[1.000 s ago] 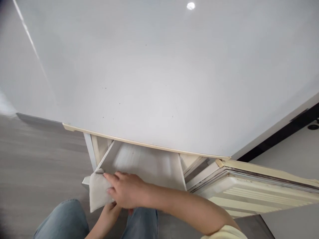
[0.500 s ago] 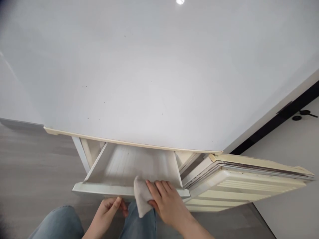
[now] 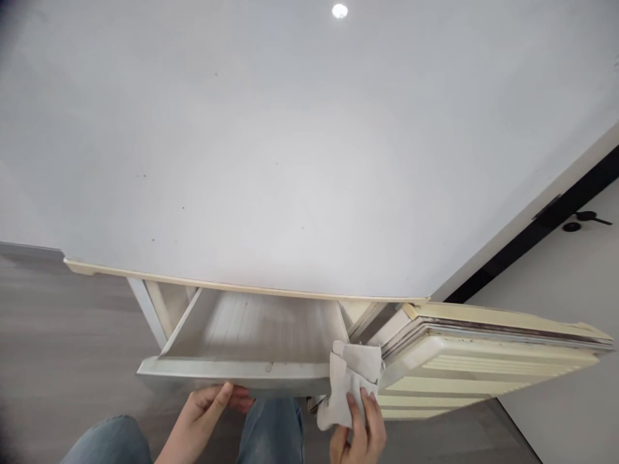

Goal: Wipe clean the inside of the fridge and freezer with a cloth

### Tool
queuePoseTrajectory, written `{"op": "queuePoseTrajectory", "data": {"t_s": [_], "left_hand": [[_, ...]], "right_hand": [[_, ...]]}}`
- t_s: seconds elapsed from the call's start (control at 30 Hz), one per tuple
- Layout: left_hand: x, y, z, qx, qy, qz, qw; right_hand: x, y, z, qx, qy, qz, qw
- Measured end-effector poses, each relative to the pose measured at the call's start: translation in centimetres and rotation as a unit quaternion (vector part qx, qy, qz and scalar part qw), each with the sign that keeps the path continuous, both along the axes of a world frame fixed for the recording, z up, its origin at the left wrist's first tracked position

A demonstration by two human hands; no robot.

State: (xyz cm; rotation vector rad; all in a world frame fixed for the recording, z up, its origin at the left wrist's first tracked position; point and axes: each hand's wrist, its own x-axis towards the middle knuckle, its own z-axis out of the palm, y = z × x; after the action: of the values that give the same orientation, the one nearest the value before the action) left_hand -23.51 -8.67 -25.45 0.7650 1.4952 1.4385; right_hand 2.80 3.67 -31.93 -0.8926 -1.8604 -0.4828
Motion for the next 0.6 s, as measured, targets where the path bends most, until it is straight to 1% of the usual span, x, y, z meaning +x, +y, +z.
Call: {"op": "queuePoseTrajectory", "data": {"t_s": [0.07,0.13,0.2,0.27,0.33,0.43,0.53,0.6], "left_hand": [[-0.4,0.7,0.4,0.008,0.002,0.005,1.000],[-1.1,1.7,0.6,0.018,0.009,0.010,1.000],[-1.9,3.0,0.7,0.030,0.010,0.011,0.999],[-2.7,4.4,0.9,0.048,0.003,0.012,0.999],[-3.5,5.9,1.1,0.066,-0.008,0.017,0.998],[-4.3,8.0,1.8,0.084,-0.008,0.035,0.996],[-4.9,9.5,2.4,0.092,-0.002,0.058,0.994],[-5.1,10.1,2.6,0.091,0.002,0.073,0.993]], "right_hand": [[-1.8,-0.3,-1.4,-0.040,0.043,0.002,0.998],[-3.5,0.2,-2.6,-0.082,0.074,0.010,0.994],[-4.8,1.4,-3.4,-0.114,0.088,0.017,0.989],[-5.8,3.1,-3.8,-0.130,0.094,0.031,0.987],[-6.7,4.9,-3.6,-0.133,0.102,0.040,0.985],[-8.6,7.3,-2.6,-0.123,0.116,0.037,0.985],[-10.6,9.0,-1.4,-0.109,0.106,0.030,0.988],[-11.7,9.7,-0.7,-0.096,0.103,0.025,0.990]]}}
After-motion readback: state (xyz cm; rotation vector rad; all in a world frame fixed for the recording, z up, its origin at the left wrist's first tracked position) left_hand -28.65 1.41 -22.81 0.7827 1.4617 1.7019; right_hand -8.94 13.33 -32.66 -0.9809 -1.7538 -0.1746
